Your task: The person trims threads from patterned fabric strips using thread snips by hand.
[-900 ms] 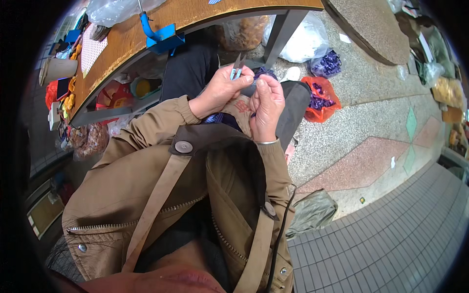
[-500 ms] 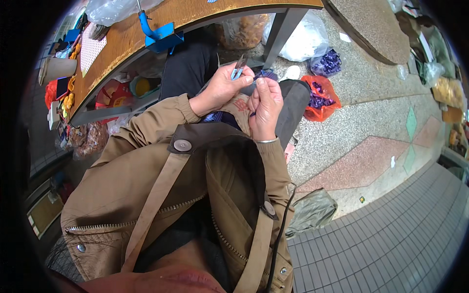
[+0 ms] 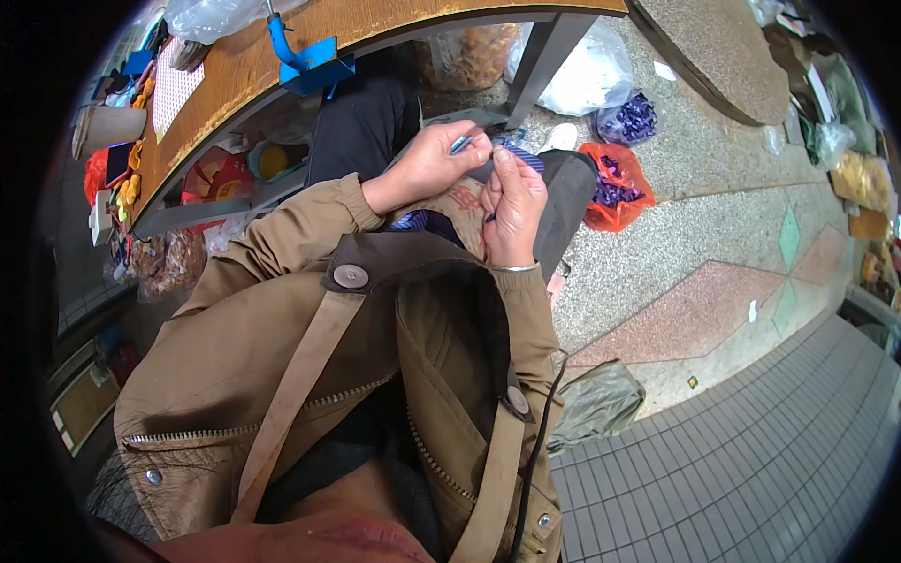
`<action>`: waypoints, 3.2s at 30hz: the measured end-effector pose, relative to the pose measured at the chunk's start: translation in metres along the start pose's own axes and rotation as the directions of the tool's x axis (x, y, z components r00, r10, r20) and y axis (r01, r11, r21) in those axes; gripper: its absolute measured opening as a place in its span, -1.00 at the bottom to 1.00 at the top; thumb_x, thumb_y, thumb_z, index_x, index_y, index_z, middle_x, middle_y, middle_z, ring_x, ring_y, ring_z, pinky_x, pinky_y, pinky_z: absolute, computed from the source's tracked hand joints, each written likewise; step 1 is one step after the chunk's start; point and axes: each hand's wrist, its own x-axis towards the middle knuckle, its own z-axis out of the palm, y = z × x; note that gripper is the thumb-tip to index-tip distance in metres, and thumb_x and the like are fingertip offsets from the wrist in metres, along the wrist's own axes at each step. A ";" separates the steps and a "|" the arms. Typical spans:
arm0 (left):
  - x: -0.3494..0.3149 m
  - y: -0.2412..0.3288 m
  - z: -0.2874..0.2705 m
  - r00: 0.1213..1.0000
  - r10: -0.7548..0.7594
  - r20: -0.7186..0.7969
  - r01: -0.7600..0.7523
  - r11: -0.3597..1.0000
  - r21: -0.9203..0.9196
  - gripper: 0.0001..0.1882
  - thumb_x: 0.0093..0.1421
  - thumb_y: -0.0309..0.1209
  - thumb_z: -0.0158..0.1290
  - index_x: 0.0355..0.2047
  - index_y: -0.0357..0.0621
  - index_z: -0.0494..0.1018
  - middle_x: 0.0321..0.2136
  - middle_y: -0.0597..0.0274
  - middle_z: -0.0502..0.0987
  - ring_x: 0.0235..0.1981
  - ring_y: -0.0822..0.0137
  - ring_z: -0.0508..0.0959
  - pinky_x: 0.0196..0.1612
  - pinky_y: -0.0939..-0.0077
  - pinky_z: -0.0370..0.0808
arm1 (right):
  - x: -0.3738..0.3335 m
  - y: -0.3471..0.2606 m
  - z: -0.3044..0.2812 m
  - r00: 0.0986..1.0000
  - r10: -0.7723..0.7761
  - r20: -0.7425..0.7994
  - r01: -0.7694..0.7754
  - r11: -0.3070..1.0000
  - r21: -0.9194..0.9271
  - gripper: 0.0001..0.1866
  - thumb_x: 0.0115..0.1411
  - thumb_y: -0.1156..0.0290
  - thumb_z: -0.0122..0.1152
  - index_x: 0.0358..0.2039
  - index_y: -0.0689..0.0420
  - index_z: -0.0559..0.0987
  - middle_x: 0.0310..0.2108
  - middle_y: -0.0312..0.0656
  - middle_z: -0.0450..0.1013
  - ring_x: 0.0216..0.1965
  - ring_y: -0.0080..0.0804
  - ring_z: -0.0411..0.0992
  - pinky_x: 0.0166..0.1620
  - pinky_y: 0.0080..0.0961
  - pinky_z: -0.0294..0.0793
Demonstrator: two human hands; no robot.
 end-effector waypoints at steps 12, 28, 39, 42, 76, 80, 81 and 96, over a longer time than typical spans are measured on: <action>-0.002 0.014 -0.011 0.944 0.322 0.073 -0.304 0.760 0.574 -0.73 0.25 -0.24 -0.06 -0.25 -0.16 0.52 -0.40 0.05 0.58 -0.37 0.03 0.57 -0.32 0.25 0.49 | 0.000 0.000 -0.004 0.963 -0.225 -0.149 0.169 0.933 -0.317 -0.87 0.17 0.44 0.26 -0.34 0.22 0.52 -0.62 -0.43 0.35 -0.73 -0.80 0.14 -0.70 -0.80 0.03; 0.001 0.009 -0.015 0.933 0.345 0.099 -0.338 0.750 0.569 -0.79 0.22 -0.28 0.01 -0.28 -0.12 0.55 -0.44 0.05 0.59 -0.38 0.03 0.58 -0.36 0.26 0.49 | 0.005 0.006 -0.019 0.961 -0.268 -0.064 0.221 0.888 -0.403 -0.84 0.16 0.51 0.26 -0.30 0.34 0.55 -0.40 -0.31 0.49 -0.43 -0.74 0.35 -0.38 -0.81 0.30; 0.003 0.005 -0.019 0.960 0.267 0.082 -0.270 0.812 0.517 -0.77 0.21 -0.28 0.01 -0.26 -0.15 0.53 -0.41 0.03 0.57 -0.35 0.02 0.57 -0.33 0.29 0.49 | 0.002 -0.009 -0.014 0.999 -0.035 -0.018 0.032 0.992 -0.125 -0.88 0.26 0.43 0.13 -0.33 0.23 0.48 -0.57 -0.32 0.39 -0.72 -0.73 0.13 -0.67 -0.73 0.05; 0.002 0.003 -0.019 0.952 0.297 0.072 -0.294 0.828 0.477 -0.77 0.21 -0.28 0.00 -0.24 -0.14 0.52 -0.41 0.03 0.57 -0.35 0.02 0.57 -0.33 0.30 0.48 | 0.007 -0.010 -0.021 0.998 0.019 0.058 -0.023 0.997 0.069 -0.84 0.30 0.38 0.05 -0.34 0.21 0.45 -0.58 -0.30 0.36 -0.76 -0.69 0.09 -0.71 -0.68 0.03; -0.009 0.001 -0.013 0.968 0.195 0.161 -0.252 0.779 0.575 -0.77 0.21 -0.26 0.00 -0.30 -0.13 0.52 -0.45 0.02 0.55 -0.38 -0.01 0.55 -0.37 0.23 0.47 | 0.012 -0.002 -0.026 0.993 0.074 -0.093 -0.050 0.970 0.238 -0.86 0.30 0.40 0.03 -0.37 0.19 0.45 -0.53 -0.23 0.42 -0.77 -0.67 0.10 -0.72 -0.68 0.05; -0.009 0.001 -0.013 0.971 0.168 0.170 -0.236 0.794 0.560 -0.77 0.23 -0.24 -0.02 -0.32 -0.10 0.51 -0.49 0.01 0.53 -0.42 -0.04 0.53 -0.40 0.21 0.44 | 0.012 0.000 -0.024 0.994 0.034 -0.101 -0.016 0.984 0.180 -0.85 0.30 0.39 0.04 -0.37 0.18 0.45 -0.52 -0.24 0.43 -0.76 -0.68 0.10 -0.71 -0.69 0.04; -0.009 0.000 -0.013 0.971 0.166 0.170 -0.233 0.795 0.560 -0.77 0.23 -0.24 -0.02 -0.32 -0.10 0.51 -0.49 0.01 0.53 -0.42 -0.04 0.53 -0.40 0.21 0.44 | 0.011 0.000 -0.023 0.994 0.036 -0.101 -0.018 0.984 0.180 -0.85 0.30 0.39 0.04 -0.37 0.18 0.45 -0.52 -0.24 0.43 -0.76 -0.68 0.10 -0.71 -0.69 0.04; -0.008 -0.004 -0.016 0.973 0.193 0.123 -0.229 0.806 0.547 -0.78 0.23 -0.25 -0.01 -0.34 -0.10 0.52 -0.51 0.02 0.53 -0.43 -0.03 0.53 -0.42 0.22 0.43 | 0.009 0.001 -0.017 0.996 0.008 -0.087 0.003 0.992 0.126 -0.84 0.29 0.37 0.06 -0.38 0.17 0.43 -0.50 -0.26 0.42 -0.76 -0.68 0.10 -0.71 -0.68 0.06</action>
